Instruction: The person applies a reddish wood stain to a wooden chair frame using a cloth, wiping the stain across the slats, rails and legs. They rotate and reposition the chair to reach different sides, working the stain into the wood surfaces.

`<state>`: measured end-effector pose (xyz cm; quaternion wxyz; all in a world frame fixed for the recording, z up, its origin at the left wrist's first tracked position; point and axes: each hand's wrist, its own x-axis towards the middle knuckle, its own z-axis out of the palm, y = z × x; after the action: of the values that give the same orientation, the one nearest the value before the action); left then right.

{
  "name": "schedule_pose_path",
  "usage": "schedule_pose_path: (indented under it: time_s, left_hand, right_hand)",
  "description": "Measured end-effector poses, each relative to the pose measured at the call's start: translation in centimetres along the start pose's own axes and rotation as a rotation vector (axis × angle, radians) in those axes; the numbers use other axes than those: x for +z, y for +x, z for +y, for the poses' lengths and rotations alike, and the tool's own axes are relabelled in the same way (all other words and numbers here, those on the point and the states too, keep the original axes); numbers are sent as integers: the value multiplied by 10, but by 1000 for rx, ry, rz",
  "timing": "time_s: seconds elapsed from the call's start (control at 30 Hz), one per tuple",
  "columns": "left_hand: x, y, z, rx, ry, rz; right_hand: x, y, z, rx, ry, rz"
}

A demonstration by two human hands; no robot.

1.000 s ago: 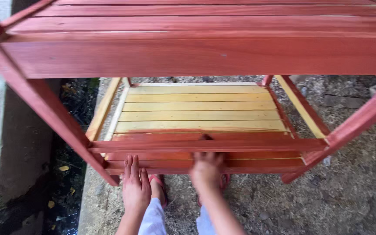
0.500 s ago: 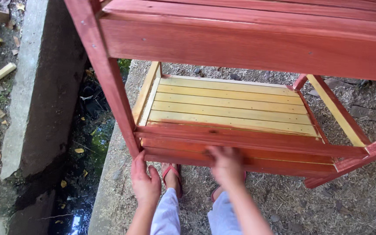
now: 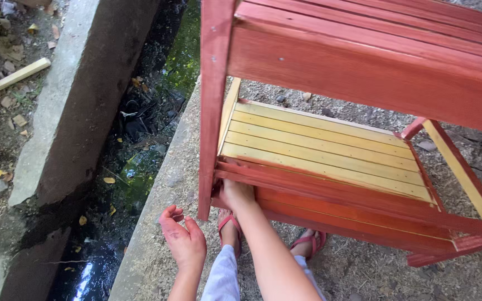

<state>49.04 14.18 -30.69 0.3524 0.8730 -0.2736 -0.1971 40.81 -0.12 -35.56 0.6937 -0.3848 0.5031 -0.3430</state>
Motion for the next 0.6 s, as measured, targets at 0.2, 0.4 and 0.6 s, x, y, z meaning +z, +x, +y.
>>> schedule_pose_path:
  time_s: [0.2,0.4,0.6]
  left_hand:
    - [-10,16,-3,-3,-40,-2]
    - [-2,20,6,8,30,-47]
    - [-4,23,13,21,49,-64]
  right_hand:
    - [-11,-3,7,-128,-551,-133]
    - [-2,10,16,6,4,-91]
    - [-11,-2,-1,60,-188,26]
